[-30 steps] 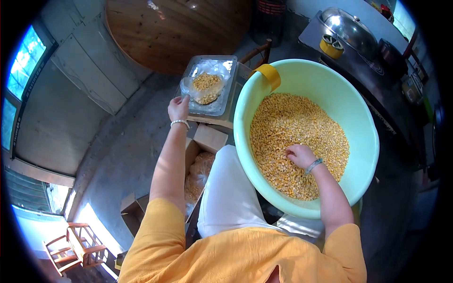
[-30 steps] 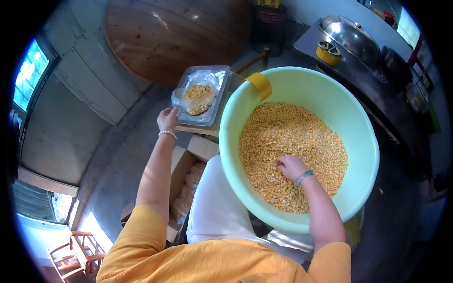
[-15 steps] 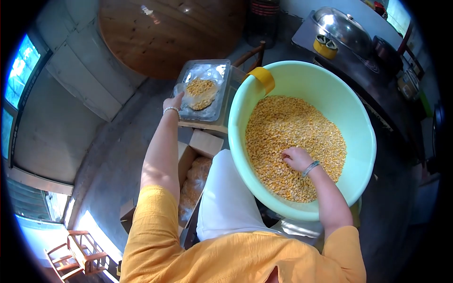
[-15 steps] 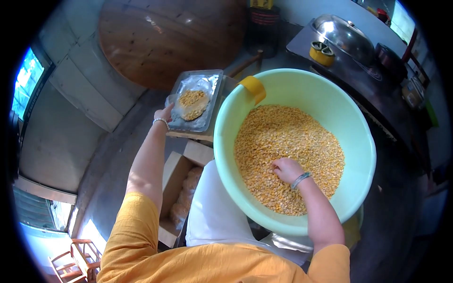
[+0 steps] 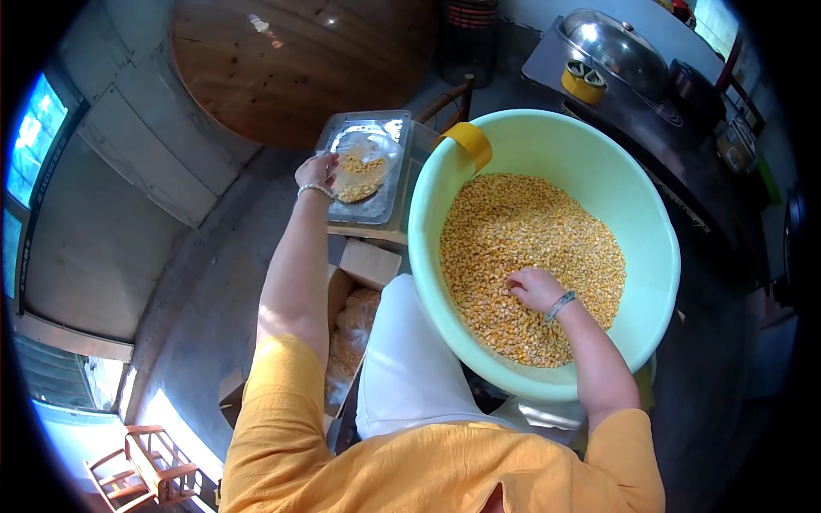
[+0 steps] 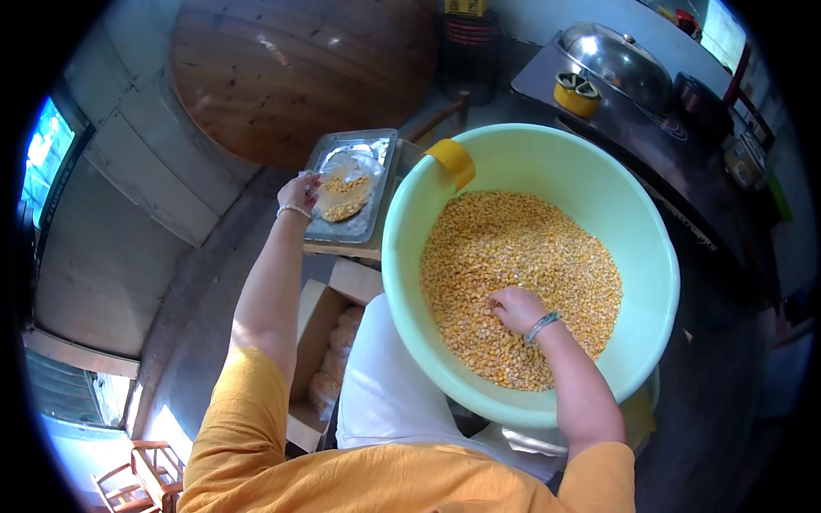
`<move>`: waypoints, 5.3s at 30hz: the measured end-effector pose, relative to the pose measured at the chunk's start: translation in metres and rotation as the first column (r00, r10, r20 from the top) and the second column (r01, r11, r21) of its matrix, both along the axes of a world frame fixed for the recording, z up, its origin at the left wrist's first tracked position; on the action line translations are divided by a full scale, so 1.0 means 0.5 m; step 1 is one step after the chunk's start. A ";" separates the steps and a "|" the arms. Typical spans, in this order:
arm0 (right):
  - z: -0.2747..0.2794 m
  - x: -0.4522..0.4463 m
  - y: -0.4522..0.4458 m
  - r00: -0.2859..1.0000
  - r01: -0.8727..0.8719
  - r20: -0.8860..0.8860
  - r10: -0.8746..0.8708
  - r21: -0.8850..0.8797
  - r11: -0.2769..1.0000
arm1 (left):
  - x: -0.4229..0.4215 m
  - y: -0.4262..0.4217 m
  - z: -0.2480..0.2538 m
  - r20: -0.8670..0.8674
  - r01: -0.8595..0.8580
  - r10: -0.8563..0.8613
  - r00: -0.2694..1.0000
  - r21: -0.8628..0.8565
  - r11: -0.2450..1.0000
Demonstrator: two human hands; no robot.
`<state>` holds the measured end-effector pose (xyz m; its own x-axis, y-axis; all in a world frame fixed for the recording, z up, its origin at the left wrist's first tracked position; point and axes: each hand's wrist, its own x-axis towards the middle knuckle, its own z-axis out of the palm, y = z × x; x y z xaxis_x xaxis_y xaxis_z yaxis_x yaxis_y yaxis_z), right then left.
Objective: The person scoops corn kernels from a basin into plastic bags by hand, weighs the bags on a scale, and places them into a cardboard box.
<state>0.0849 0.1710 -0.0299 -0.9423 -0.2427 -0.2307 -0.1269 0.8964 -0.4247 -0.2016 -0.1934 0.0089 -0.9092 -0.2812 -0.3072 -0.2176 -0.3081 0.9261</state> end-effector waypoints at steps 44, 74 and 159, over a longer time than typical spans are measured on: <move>0.008 -0.002 0.008 0.998 0.044 -0.047 -0.043 0.008 0.999 | -0.021 0.125 0.315 0.125 0.206 -0.239 0.963 0.228 0.952; 0.101 -0.002 0.053 0.982 0.113 -0.008 -0.189 -0.777 0.620 | 0.459 0.402 0.158 -0.008 0.760 -0.841 0.541 0.432 0.485; 0.017 -0.032 0.057 0.744 0.484 0.413 -0.526 -0.875 -0.002 | 0.400 0.480 0.059 -0.244 0.818 -0.808 0.536 -0.087 0.569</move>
<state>0.0689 0.1992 -0.0213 -0.9245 0.2999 -0.2352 0.1439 -0.2967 -0.9441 -0.0014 0.0467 0.0383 -0.7818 0.6214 -0.0508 -0.1750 -0.1405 0.9745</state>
